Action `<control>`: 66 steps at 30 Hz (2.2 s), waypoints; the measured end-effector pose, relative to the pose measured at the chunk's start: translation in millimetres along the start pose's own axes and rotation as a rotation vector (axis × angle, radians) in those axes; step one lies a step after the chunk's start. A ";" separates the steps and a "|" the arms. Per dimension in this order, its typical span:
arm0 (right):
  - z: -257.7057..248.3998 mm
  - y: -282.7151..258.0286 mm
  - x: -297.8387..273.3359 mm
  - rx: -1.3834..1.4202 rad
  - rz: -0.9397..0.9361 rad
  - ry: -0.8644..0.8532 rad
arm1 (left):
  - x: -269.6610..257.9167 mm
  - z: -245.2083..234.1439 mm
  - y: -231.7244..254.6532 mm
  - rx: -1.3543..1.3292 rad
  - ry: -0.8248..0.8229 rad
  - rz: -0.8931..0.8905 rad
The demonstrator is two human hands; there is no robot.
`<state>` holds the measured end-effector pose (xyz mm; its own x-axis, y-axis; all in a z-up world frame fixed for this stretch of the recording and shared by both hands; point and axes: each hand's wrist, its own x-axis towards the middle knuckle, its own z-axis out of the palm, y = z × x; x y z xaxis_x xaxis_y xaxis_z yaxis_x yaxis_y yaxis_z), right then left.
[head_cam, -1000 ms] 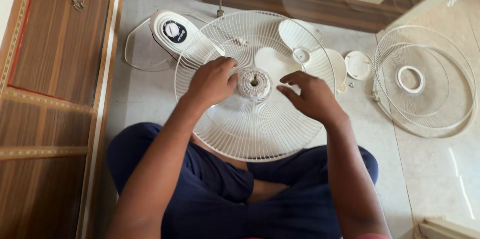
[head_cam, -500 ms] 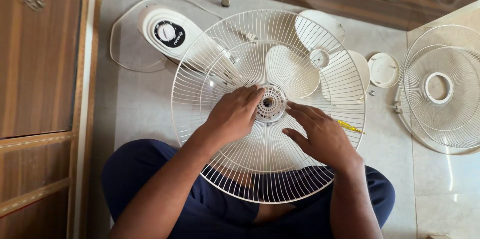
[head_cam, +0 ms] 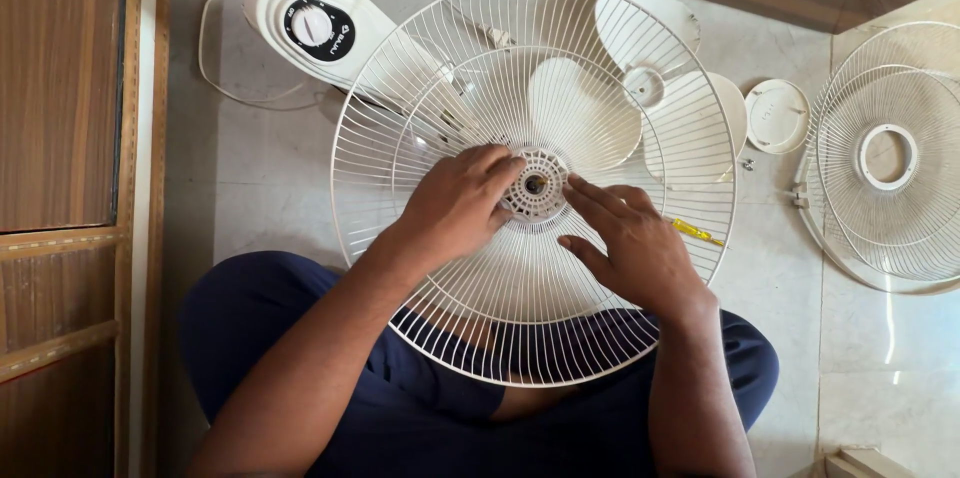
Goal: The person disassembles a white electric fan while sitting on the floor. They remove the front grille, unscrew and detach the fan blades, remove the central hub, and use a screwdriver on the motor housing.
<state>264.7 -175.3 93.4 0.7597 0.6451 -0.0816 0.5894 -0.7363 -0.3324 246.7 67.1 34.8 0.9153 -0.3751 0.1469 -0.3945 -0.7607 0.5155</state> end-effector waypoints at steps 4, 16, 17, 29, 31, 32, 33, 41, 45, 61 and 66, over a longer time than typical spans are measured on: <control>1.0 -1.0 -1.4 -0.001 0.054 -0.037 | -1.5 1.4 -1.2 -0.038 0.013 -0.015; 7.9 -0.1 -3.6 -0.033 0.098 -0.042 | -3.1 8.9 -6.8 -0.071 0.025 -0.054; 8.1 -0.2 -3.6 -0.035 0.103 -0.046 | -3.1 8.6 -7.3 -0.074 0.029 -0.054; 9.0 1.5 -3.6 -0.033 0.123 -0.068 | -1.2 3.7 -2.4 -0.096 0.058 -0.059; 9.5 1.9 -3.1 -0.037 0.125 -0.067 | -1.7 2.2 -2.4 -0.111 0.011 -0.097; 9.7 2.3 -2.8 -0.040 0.125 -0.065 | -1.3 1.7 -2.3 -0.112 0.011 -0.097; 9.8 2.7 -2.9 -0.035 0.123 -0.062 | -0.9 1.3 -2.5 -0.113 0.012 -0.097; 9.9 2.6 -3.0 -0.018 0.121 -0.047 | -0.1 1.8 -4.4 -0.127 0.021 -0.096; 9.6 1.7 -2.2 -0.014 0.123 -0.044 | -1.4 0.9 -3.6 -0.123 0.024 -0.087; 11.2 2.4 -3.4 -0.031 0.139 -0.059 | -0.2 2.4 -1.0 -0.122 0.051 -0.084; 9.2 1.6 -2.8 -0.019 0.159 -0.077 | -0.8 -2.0 1.2 -0.136 0.020 -0.135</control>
<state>261.1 -176.3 84.5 0.8212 0.5330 -0.2040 0.4688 -0.8338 -0.2914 245.6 67.5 36.9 0.9610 -0.2632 0.0845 -0.2547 -0.7244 0.6406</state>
